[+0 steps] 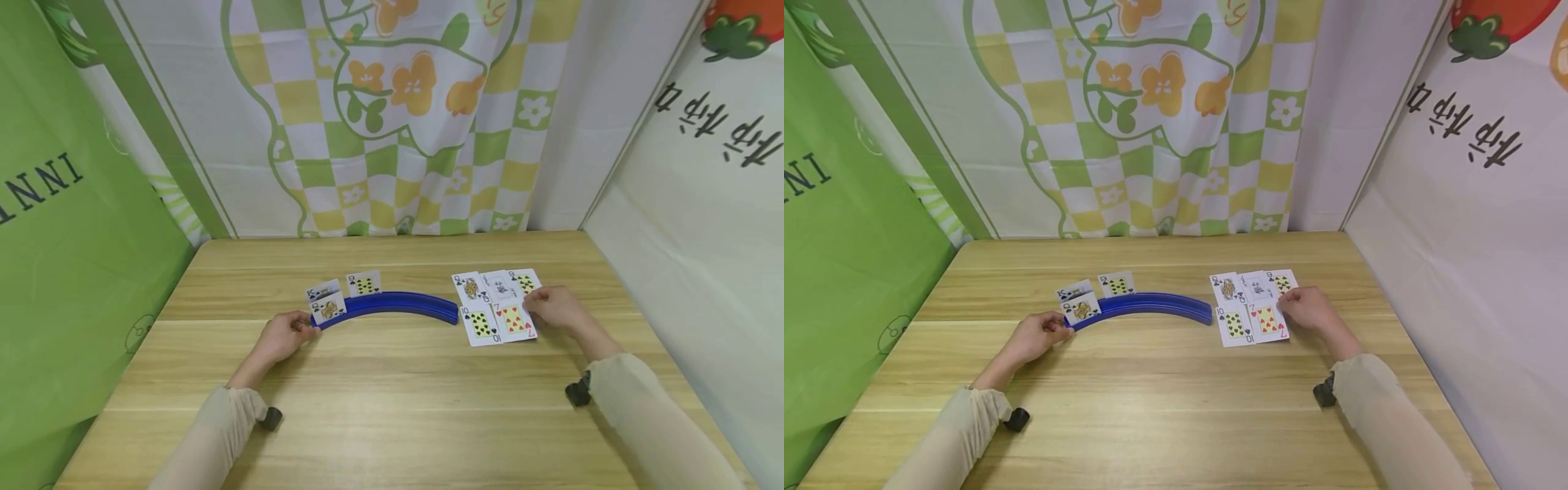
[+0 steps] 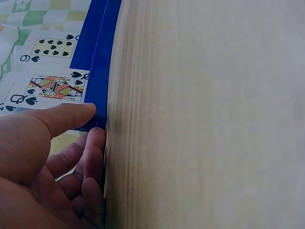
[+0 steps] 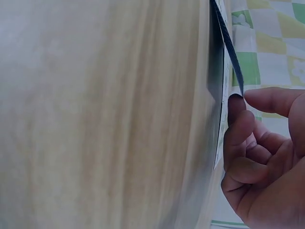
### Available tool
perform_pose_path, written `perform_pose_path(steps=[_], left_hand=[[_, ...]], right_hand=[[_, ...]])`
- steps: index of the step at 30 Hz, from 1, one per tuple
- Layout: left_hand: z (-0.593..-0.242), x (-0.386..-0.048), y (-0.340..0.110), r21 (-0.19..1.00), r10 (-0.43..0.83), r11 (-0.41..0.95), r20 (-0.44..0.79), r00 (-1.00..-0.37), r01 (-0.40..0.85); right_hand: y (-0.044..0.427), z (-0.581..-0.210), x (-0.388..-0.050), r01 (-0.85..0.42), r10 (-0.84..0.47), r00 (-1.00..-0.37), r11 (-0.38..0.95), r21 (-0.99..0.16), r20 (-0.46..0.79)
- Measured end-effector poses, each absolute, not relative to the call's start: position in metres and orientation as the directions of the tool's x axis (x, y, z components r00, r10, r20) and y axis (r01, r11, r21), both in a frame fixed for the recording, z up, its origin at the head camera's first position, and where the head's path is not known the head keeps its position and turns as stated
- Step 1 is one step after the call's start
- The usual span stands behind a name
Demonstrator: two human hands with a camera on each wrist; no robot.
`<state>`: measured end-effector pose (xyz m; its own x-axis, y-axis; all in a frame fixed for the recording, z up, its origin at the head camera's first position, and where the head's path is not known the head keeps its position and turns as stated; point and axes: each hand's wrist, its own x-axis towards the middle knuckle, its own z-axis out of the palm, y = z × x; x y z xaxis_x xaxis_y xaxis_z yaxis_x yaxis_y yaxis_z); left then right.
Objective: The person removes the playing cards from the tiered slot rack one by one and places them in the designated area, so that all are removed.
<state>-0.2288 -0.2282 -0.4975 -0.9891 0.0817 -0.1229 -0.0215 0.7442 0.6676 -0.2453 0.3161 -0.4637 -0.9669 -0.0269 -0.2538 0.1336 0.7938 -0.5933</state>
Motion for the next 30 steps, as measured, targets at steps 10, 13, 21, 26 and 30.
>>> perform_pose_path(steps=[10,13,21,26,30], left_hand=[[-0.499,-0.229,-0.229,0.669,0.091,0.743,-0.124,-0.988,-0.016],[-0.499,-0.229,-0.229,0.675,0.090,0.737,-0.124,-0.988,-0.018],[-0.498,-0.230,-0.229,0.671,0.089,0.741,-0.127,-0.988,-0.019],[-0.497,-0.229,-0.228,0.677,0.088,0.735,-0.137,-0.987,-0.028],[-0.497,-0.229,-0.228,0.673,0.084,0.739,-0.134,-0.987,-0.028]], right_hand=[[0.317,-0.466,-0.245,0.136,-0.036,-0.958,0.817,-0.560,-0.285],[0.318,-0.466,-0.245,0.152,-0.028,-0.956,0.807,-0.571,-0.293],[0.318,-0.462,-0.244,0.169,-0.024,-0.953,0.783,-0.598,-0.301],[0.314,-0.458,-0.245,0.119,-0.048,-0.965,0.797,-0.592,-0.258],[0.307,-0.452,-0.244,0.085,-0.068,-0.972,0.788,-0.610,-0.224]])
